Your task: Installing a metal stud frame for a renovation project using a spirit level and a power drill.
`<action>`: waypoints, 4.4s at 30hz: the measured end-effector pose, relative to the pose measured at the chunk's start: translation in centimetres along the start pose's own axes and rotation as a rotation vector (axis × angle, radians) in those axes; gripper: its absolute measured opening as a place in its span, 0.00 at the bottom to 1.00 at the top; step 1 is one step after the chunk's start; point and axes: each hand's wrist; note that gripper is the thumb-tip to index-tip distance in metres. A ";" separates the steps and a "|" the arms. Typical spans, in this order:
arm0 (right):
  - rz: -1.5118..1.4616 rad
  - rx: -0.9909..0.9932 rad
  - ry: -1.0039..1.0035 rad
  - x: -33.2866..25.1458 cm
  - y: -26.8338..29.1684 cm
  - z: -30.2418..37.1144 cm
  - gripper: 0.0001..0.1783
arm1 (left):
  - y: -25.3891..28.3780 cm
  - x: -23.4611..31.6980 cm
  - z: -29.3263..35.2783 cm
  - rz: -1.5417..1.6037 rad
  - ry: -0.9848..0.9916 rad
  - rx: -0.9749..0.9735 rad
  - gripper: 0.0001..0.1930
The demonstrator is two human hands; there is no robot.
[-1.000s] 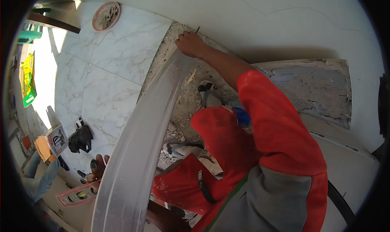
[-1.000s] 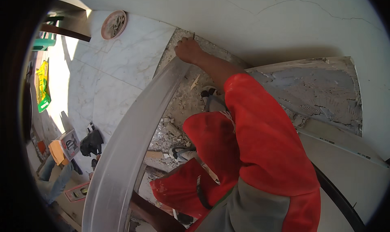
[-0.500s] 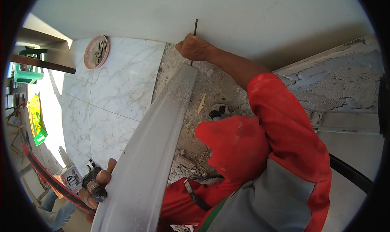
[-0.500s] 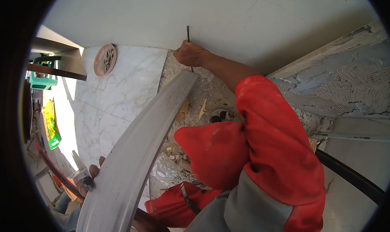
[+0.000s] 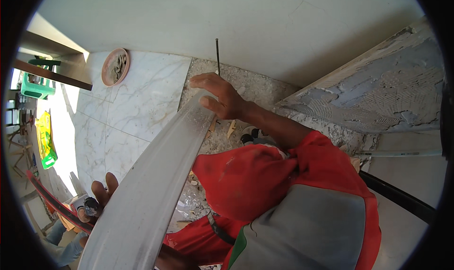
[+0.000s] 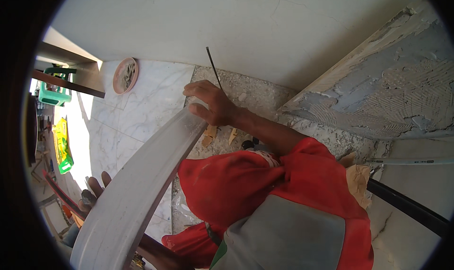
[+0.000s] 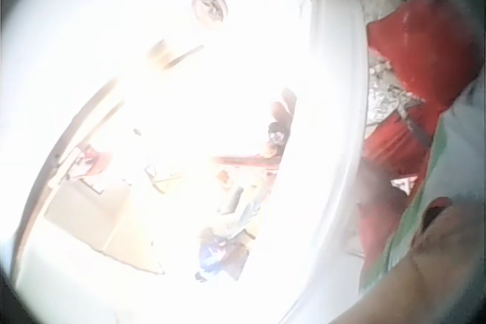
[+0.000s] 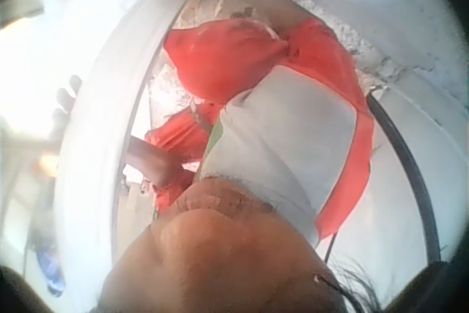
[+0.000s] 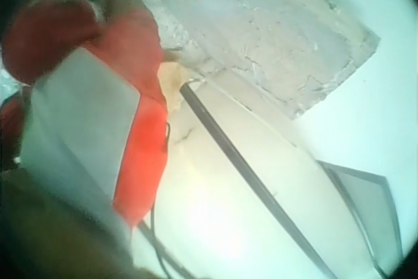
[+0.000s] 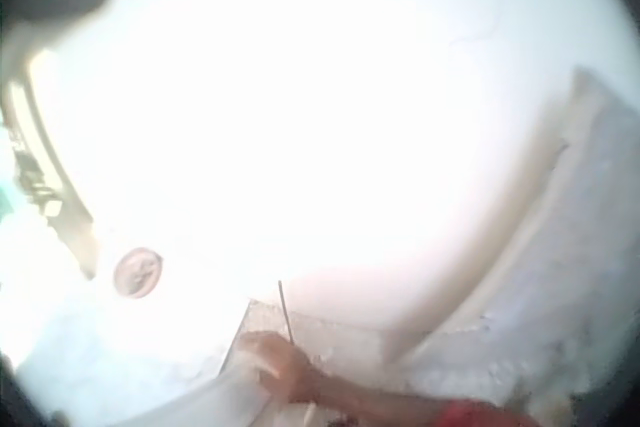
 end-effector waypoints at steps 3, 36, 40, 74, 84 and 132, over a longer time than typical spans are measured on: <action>-0.194 -0.022 0.082 -3.2 -2.0 0.9 0.34 | -1.0 -0.6 -0.5 0.068 0.022 0.069 0.23; -0.139 -0.025 0.373 -6.8 -1.0 -3.2 0.43 | -0.6 -3.1 0.2 0.019 -0.261 0.169 0.22; -0.180 -0.133 0.520 -9.2 -0.5 -4.1 0.54 | -0.3 -3.4 0.5 0.099 -0.264 0.158 0.22; -0.036 -0.175 0.773 -30.3 4.2 -11.5 0.46 | -4.5 -0.5 3.3 -0.232 -0.391 0.420 0.12; -0.140 0.044 0.792 -31.4 2.5 -11.5 0.39 | -3.9 -2.2 3.6 -0.091 -0.396 0.503 0.12; -0.099 -0.724 0.363 -31.9 5.0 -9.7 0.51 | 10.9 -1.5 20.8 -1.175 -0.225 1.151 0.19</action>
Point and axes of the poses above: each hand's wrist, its own z-axis away from the middle knuckle, its own y-axis out of the back of the hand, x = y × z, and after that the axes turned 14 degrees about z, right-handed
